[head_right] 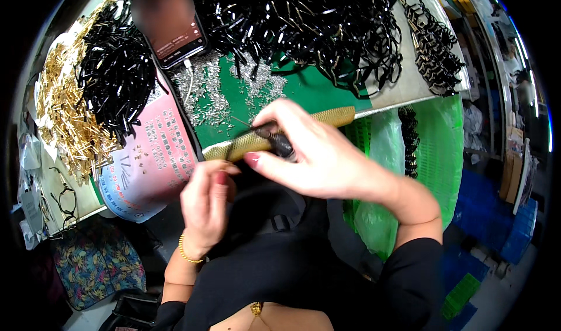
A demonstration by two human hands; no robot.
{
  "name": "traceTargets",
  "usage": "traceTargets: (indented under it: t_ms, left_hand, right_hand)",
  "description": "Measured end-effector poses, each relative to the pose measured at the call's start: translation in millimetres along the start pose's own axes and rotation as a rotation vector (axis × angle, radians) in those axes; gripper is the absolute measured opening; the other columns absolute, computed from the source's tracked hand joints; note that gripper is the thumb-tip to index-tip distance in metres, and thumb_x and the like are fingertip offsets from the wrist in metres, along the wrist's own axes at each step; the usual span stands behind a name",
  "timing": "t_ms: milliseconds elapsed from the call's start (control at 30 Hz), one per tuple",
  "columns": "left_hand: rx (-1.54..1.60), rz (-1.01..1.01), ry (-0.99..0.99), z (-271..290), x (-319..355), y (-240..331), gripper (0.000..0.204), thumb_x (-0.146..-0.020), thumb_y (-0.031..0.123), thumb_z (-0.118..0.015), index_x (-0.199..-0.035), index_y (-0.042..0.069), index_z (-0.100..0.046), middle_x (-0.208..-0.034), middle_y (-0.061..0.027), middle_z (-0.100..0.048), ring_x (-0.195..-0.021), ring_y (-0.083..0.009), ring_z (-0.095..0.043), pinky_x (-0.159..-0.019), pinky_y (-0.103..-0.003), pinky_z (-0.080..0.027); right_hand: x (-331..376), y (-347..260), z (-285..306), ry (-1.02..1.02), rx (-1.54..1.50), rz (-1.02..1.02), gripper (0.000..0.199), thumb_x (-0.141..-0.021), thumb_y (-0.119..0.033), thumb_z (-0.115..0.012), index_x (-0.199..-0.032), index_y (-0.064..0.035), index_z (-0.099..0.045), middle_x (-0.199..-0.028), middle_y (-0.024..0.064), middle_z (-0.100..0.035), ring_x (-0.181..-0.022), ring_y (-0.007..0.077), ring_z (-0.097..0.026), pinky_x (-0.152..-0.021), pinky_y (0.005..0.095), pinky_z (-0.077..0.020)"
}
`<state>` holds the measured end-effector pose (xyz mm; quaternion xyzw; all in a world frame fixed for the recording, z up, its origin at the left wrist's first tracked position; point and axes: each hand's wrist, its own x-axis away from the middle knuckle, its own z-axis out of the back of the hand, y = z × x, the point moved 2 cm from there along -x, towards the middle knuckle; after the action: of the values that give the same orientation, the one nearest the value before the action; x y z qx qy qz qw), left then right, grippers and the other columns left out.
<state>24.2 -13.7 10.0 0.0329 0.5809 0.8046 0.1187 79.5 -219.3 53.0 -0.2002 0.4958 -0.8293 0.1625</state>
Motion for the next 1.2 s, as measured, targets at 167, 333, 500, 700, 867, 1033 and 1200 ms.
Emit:
traceTargets:
  t_ms: [167, 333, 500, 700, 867, 1033, 1200]
  left_hand:
    - [0.25, 0.22, 0.139, 12, -1, -17, 0.027, -0.11, 0.016, -0.045, -0.13, -0.001, -0.048, -0.106, -0.0138, -0.073, -0.053, 0.0017, -0.034, -0.051, -0.015, -0.029]
    - [0.298, 0.204, 0.113, -2, -9, -6, 0.026, -0.109, 0.008, -0.042, -0.133, -0.001, -0.044, -0.129, -0.0195, -0.065, -0.054, -0.0019, -0.044, -0.048, -0.016, -0.038]
    - [0.292, 0.247, -0.035, -3, -23, -3, 0.028, -0.109, 0.006, -0.04, -0.136, -0.002, -0.04, -0.138, -0.0233, -0.058, -0.055, -0.0047, -0.051, -0.049, -0.018, -0.048]
    - [0.246, 0.23, 0.104, 6, -6, -9, 0.024, -0.109, 0.006, -0.039, -0.132, -0.001, -0.043, -0.134, -0.0221, -0.061, -0.056, -0.0056, -0.053, -0.05, -0.02, -0.051]
    - [0.241, 0.291, 0.108, 17, -4, -10, 0.025, -0.106, 0.003, -0.047, -0.129, -0.005, -0.051, -0.11, -0.0147, -0.073, -0.061, -0.007, -0.059, -0.057, -0.022, -0.054]
    - [0.233, 0.287, 0.178, 25, -5, -14, 0.023, -0.105, 0.005, -0.052, -0.123, -0.005, -0.062, -0.09, -0.0093, -0.075, -0.058, -0.0072, -0.063, -0.053, -0.022, -0.052]
    - [0.177, 0.261, 0.186, 23, -7, -18, 0.022, -0.104, 0.005, -0.054, -0.121, -0.003, -0.064, -0.085, -0.0077, -0.074, -0.055, -0.0072, -0.062, -0.052, -0.023, -0.051]
  right_hand:
    - [-1, -6, 27, -0.072, 0.801, 0.137, 0.031, -0.095, -0.012, -0.061, -0.125, -0.0105, -0.053, -0.096, 0.0131, -0.053, -0.075, 0.0286, -0.066, -0.059, 0.0377, -0.0531]
    - [-5, 2, 23, -0.148, 0.889, 0.086, 0.043, -0.094, -0.014, -0.062, -0.136, -0.0223, -0.055, -0.094, 0.0129, -0.053, -0.073, 0.0267, -0.067, -0.055, 0.0373, -0.0529]
    - [-7, 6, 22, -0.145, 0.862, 0.095, 0.046, -0.093, -0.013, -0.062, -0.137, -0.0237, -0.055, -0.094, 0.0143, -0.054, -0.07, 0.0279, -0.067, -0.055, 0.0384, -0.0533]
    - [-14, 7, 22, -0.158, 0.836, 0.088, 0.047, -0.092, -0.012, -0.061, -0.137, -0.0235, -0.055, -0.094, 0.0174, -0.055, -0.066, 0.0305, -0.067, -0.054, 0.0398, -0.0534]
    - [-19, -1, 23, -0.235, 0.853, 0.008, 0.049, -0.093, -0.014, -0.058, -0.14, -0.0263, -0.052, -0.095, 0.0195, -0.056, -0.064, 0.033, -0.067, -0.058, 0.0434, -0.0543]
    - [-23, -13, 21, -0.294, 0.632, -0.025, 0.046, -0.098, -0.016, -0.054, -0.142, -0.0258, -0.047, -0.1, 0.0188, -0.058, -0.077, 0.0367, -0.068, -0.067, 0.0464, -0.0555]
    - [-33, -30, 0, -0.533, -0.329, -0.458, 0.049, -0.105, -0.02, -0.043, -0.151, -0.0124, -0.029, -0.099, 0.0102, -0.062, -0.068, 0.0193, -0.068, -0.058, 0.0325, -0.0587]
